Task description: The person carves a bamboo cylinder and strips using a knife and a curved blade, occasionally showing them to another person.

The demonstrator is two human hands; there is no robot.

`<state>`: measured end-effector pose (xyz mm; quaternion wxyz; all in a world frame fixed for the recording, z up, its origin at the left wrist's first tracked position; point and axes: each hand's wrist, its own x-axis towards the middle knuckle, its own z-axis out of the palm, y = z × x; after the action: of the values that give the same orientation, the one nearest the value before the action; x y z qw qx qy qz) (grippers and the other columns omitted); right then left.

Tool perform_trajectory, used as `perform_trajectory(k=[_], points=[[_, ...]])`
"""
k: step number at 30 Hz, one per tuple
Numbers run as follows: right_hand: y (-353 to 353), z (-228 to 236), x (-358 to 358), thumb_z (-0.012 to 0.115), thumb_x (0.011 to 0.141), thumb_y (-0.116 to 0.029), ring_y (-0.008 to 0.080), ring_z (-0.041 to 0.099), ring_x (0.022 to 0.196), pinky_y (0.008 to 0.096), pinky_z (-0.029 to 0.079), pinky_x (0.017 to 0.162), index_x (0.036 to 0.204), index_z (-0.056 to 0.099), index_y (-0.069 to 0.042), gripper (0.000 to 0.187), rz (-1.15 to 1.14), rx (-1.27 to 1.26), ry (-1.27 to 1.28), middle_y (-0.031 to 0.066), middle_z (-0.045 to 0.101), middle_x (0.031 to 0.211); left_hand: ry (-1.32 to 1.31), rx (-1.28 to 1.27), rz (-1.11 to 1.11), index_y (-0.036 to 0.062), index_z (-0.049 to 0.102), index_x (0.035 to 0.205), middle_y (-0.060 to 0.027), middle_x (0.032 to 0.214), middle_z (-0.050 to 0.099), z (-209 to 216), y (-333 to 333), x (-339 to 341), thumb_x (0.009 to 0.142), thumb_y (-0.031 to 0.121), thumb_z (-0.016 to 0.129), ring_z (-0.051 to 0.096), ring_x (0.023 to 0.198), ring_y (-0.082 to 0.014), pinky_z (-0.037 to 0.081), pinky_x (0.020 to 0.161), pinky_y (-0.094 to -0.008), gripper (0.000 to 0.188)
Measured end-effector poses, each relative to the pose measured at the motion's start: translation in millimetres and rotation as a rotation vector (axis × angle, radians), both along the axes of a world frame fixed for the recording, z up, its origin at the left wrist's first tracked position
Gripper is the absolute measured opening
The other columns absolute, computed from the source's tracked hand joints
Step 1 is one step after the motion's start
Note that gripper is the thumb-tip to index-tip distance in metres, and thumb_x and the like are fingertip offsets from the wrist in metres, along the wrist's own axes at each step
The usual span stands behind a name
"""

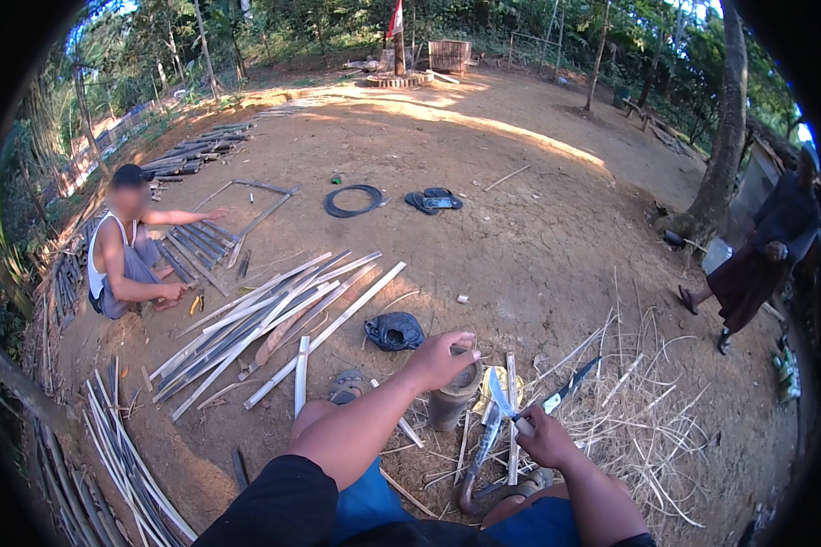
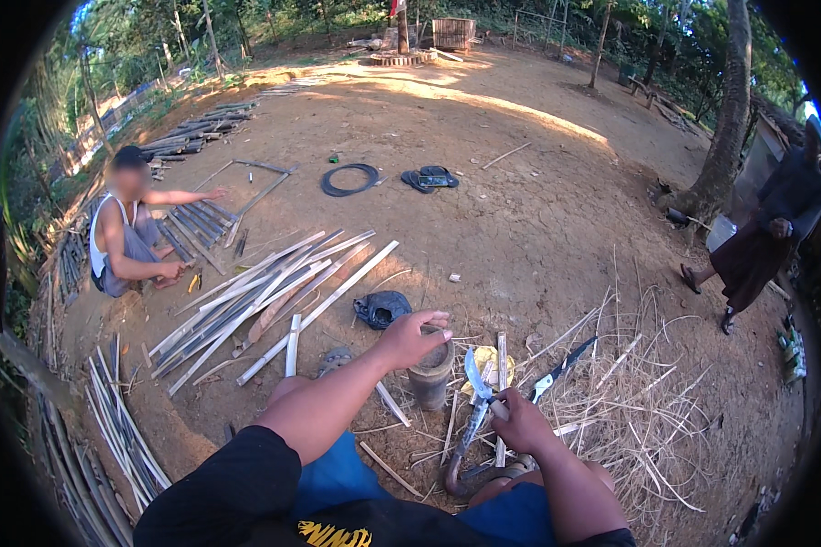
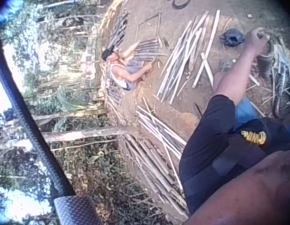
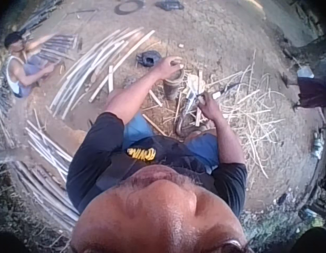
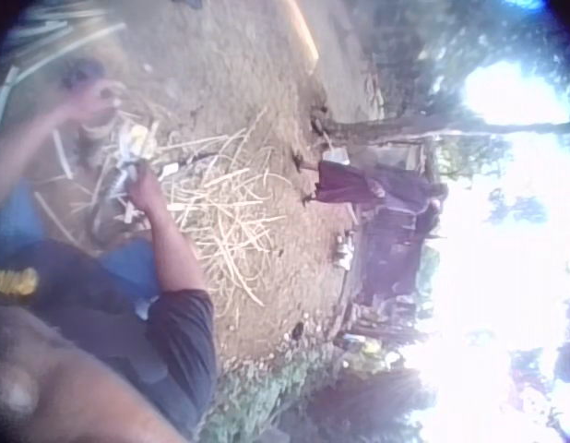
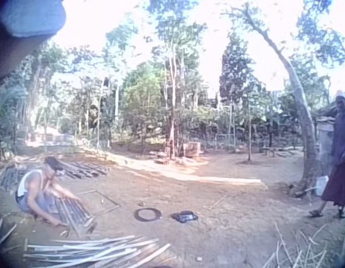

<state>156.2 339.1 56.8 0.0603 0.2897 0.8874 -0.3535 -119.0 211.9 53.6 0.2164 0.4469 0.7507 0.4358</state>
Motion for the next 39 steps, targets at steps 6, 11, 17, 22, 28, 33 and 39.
perform_trajectory(k=[6, 11, 17, 22, 28, 33, 39], points=[[0.1, 6.8, -2.3, 0.070, 0.086, -0.025, 0.0431, 0.066, 0.108, 0.0475, 0.052, 0.092, 0.127, 0.053, -0.004, 0.049, -0.015, -0.023, -0.025, 0.0264, 0.067, 0.115, -0.014, 0.012, -0.004, 0.0033, 0.064, 0.133, -0.0159, 0.125, 0.071, -0.7, 1.3, -0.3, 0.093, 0.045, 0.071, 0.066, 0.120, -0.0319, 0.050, 0.103, -0.0395, 0.058], [0.4, -2.4, -1.3, 0.072, 0.086, -0.025, 0.0436, 0.067, 0.105, 0.0480, 0.052, 0.090, 0.125, 0.055, -0.004, 0.048, -0.009, -0.007, 0.046, 0.0261, 0.068, 0.111, -0.015, -0.025, 0.013, 0.0039, 0.064, 0.132, -0.0164, 0.124, 0.071, 1.7, -0.9, -0.9, 0.091, 0.045, 0.071, 0.066, 0.119, -0.0331, 0.050, 0.102, -0.0410, 0.058], [7.5, -22.0, 6.3, 0.072, 0.084, -0.019, 0.0443, 0.069, 0.098, 0.0488, 0.054, 0.085, 0.119, 0.055, -0.002, 0.042, 0.009, 0.040, 0.110, 0.0263, 0.069, 0.105, 0.014, 0.044, 0.009, 0.0053, 0.064, 0.131, -0.0161, 0.122, 0.072, -7.9, 0.0, -1.7, 0.091, 0.041, 0.072, 0.068, 0.116, -0.0322, 0.051, 0.101, -0.0402, 0.054], [4.7, -24.9, 2.7, 0.071, 0.082, -0.014, 0.0421, 0.068, 0.091, 0.0476, 0.054, 0.083, 0.116, 0.054, 0.002, 0.041, 0.049, 0.067, 0.128, 0.0245, 0.069, 0.099, 0.017, 0.043, 0.012, 0.0028, 0.064, 0.130, -0.0185, 0.120, 0.072, -7.3, -4.4, 0.3, 0.090, 0.042, 0.072, 0.066, 0.116, -0.0353, 0.050, 0.102, -0.0424, 0.056], [21.7, -52.0, 11.0, 0.069, 0.080, -0.011, 0.0356, 0.067, 0.082, 0.0444, 0.052, 0.074, 0.112, 0.053, 0.001, 0.038, 0.050, 0.029, 0.167, 0.0208, 0.067, 0.093, -0.007, 0.062, -0.014, 0.0020, 0.063, 0.131, -0.0194, 0.124, 0.070, -7.2, -0.2, 2.6, 0.091, 0.038, 0.072, 0.065, 0.118, -0.0361, 0.049, 0.103, -0.0427, 0.055], [15.9, -47.3, 6.5, 0.069, 0.080, -0.012, 0.0407, 0.068, 0.082, 0.0465, 0.053, 0.076, 0.112, 0.053, 0.001, 0.038, 0.089, 0.125, 0.198, 0.0231, 0.068, 0.091, -0.032, 0.077, -0.006, 0.0010, 0.064, 0.129, -0.0192, 0.124, 0.070, -11.3, -1.8, 0.6, 0.090, 0.038, 0.072, 0.066, 0.118, -0.0356, 0.050, 0.102, -0.0422, 0.055], [13.9, -44.9, 6.1, 0.070, 0.079, -0.012, 0.0369, 0.068, 0.081, 0.0452, 0.053, 0.075, 0.109, 0.054, 0.001, 0.036, 0.068, 0.073, 0.214, 0.0216, 0.068, 0.089, -0.033, 0.093, 0.001, 0.0008, 0.065, 0.127, -0.0192, 0.121, 0.071, -14.5, -0.6, -0.8, 0.090, 0.040, 0.073, 0.066, 0.116, -0.0358, 0.050, 0.101, -0.0421, 0.054]])
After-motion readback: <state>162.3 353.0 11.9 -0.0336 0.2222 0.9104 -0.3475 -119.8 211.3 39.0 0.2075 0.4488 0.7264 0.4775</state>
